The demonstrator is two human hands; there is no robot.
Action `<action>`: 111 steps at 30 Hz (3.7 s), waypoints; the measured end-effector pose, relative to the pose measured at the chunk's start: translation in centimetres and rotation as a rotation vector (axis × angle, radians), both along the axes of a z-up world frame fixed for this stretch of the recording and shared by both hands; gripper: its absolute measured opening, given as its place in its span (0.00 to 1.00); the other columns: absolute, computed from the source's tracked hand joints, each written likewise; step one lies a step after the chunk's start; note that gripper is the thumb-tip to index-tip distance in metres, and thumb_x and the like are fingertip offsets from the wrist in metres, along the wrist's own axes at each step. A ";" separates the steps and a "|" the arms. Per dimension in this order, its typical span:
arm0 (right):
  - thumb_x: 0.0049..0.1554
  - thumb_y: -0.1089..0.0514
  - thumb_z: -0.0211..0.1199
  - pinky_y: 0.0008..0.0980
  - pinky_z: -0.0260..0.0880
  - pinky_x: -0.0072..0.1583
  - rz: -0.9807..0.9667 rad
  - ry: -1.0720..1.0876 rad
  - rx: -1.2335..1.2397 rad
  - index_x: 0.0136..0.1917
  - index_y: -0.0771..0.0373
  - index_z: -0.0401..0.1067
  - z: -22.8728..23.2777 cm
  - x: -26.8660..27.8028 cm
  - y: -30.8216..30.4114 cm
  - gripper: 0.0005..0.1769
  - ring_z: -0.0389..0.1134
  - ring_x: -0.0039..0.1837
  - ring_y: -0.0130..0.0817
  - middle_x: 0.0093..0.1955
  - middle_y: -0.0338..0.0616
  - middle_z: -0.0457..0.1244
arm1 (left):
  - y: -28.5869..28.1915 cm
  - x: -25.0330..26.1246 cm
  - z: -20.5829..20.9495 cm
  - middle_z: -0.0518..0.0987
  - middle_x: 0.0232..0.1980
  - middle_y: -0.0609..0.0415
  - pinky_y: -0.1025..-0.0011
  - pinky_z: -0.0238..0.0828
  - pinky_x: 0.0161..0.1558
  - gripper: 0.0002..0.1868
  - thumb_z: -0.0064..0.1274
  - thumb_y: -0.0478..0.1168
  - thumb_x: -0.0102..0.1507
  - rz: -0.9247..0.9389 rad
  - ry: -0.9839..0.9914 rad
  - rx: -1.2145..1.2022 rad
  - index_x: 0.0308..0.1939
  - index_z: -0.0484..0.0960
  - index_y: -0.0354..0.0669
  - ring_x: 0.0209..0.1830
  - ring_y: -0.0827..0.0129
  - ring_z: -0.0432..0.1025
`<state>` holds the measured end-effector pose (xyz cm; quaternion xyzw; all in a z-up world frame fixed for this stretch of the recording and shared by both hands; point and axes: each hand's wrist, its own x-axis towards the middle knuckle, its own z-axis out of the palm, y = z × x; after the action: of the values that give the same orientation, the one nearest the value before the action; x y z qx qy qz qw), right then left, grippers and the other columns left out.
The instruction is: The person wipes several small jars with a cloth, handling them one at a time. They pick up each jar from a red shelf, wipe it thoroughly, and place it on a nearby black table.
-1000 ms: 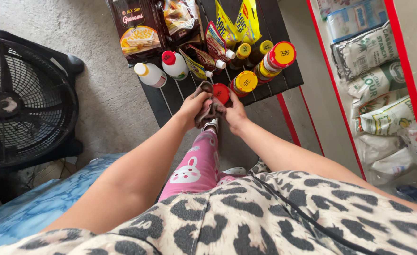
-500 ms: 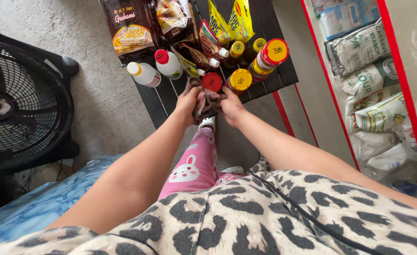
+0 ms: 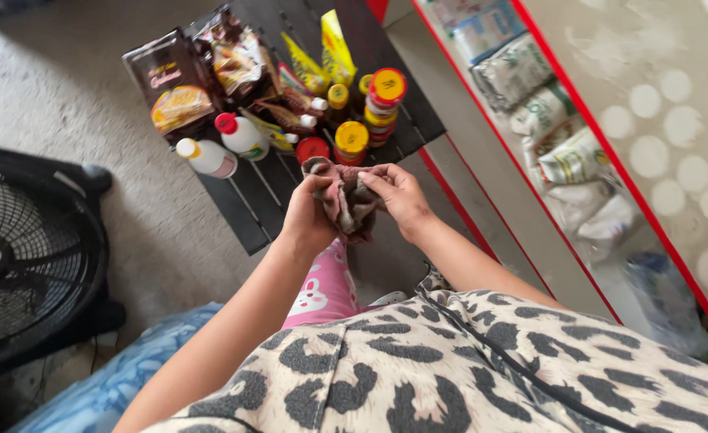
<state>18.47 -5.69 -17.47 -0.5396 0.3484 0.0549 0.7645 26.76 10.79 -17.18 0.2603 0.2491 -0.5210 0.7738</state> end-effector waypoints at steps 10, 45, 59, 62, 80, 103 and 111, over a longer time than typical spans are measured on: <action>0.63 0.57 0.64 0.21 0.67 0.57 -0.437 -0.383 -0.260 0.51 0.60 0.71 6.3 -11.1 -4.0 0.07 0.66 0.52 0.18 0.48 0.31 0.65 | -7.7 -4.6 4.7 0.81 0.52 0.44 0.44 0.73 0.57 0.18 0.49 0.45 0.63 -0.551 -0.039 -0.078 0.52 0.78 0.38 0.50 0.52 0.78; 0.41 0.46 0.86 0.47 0.68 0.64 -1.267 0.278 -1.266 0.62 0.61 0.69 -1.3 -46.3 -30.3 0.42 0.68 0.63 0.48 0.62 0.49 0.65 | -17.0 -26.9 8.4 0.72 0.71 0.45 0.44 0.54 0.74 0.23 0.34 0.46 0.71 -0.413 0.101 -0.098 0.67 0.70 0.42 0.72 0.50 0.65; 0.46 0.50 0.85 0.36 0.70 0.61 -1.355 -0.045 -0.997 0.57 0.67 0.61 0.5 -44.5 -25.9 0.39 0.68 0.56 0.34 0.56 0.48 0.65 | -15.3 -27.9 11.7 0.66 0.74 0.40 0.43 0.48 0.74 0.40 0.23 0.62 0.69 -0.472 0.069 -0.305 0.74 0.63 0.39 0.75 0.45 0.59; 0.48 0.56 0.80 0.32 0.70 0.60 -1.311 -0.253 -0.819 0.58 0.66 0.60 0.9 -44.8 -22.8 0.35 0.67 0.56 0.30 0.56 0.46 0.64 | -15.5 -27.7 12.0 0.65 0.76 0.40 0.43 0.46 0.75 0.46 0.20 0.71 0.68 -0.484 0.032 -0.295 0.75 0.61 0.38 0.76 0.44 0.58; 0.48 0.65 0.75 0.31 0.76 0.56 -0.667 -0.256 -0.961 0.62 0.65 0.67 19.9 -44.4 -3.2 0.30 0.70 0.57 0.29 0.57 0.42 0.68 | -14.3 -34.5 21.6 0.68 0.74 0.34 0.54 0.60 0.71 0.23 0.36 0.57 0.78 -0.310 -2.222 -0.544 0.71 0.70 0.54 0.74 0.47 0.64; 0.50 0.68 0.76 0.33 0.74 0.70 -0.608 -0.572 -0.807 0.67 0.65 0.64 23.4 -41.4 0.6 0.35 0.67 0.69 0.30 0.65 0.43 0.64 | -17.4 -29.6 19.0 0.79 0.56 0.50 0.68 0.74 0.55 0.26 0.40 0.53 0.73 -0.640 -0.708 -0.477 0.64 0.73 0.37 0.53 0.68 0.74; 0.48 0.67 0.76 0.33 0.73 0.68 -0.629 -0.462 -0.893 0.68 0.65 0.65 24.1 -42.6 0.5 0.36 0.68 0.67 0.30 0.64 0.44 0.66 | -13.0 -29.1 24.0 0.77 0.65 0.46 0.61 0.71 0.61 0.35 0.37 0.62 0.74 -0.513 -0.725 -0.681 0.71 0.72 0.36 0.59 0.62 0.74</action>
<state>-24.12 -5.23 6.61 -0.6778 0.3056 -0.4453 0.4988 -2.35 -2.20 6.87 0.2104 -0.2866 -0.6207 0.6988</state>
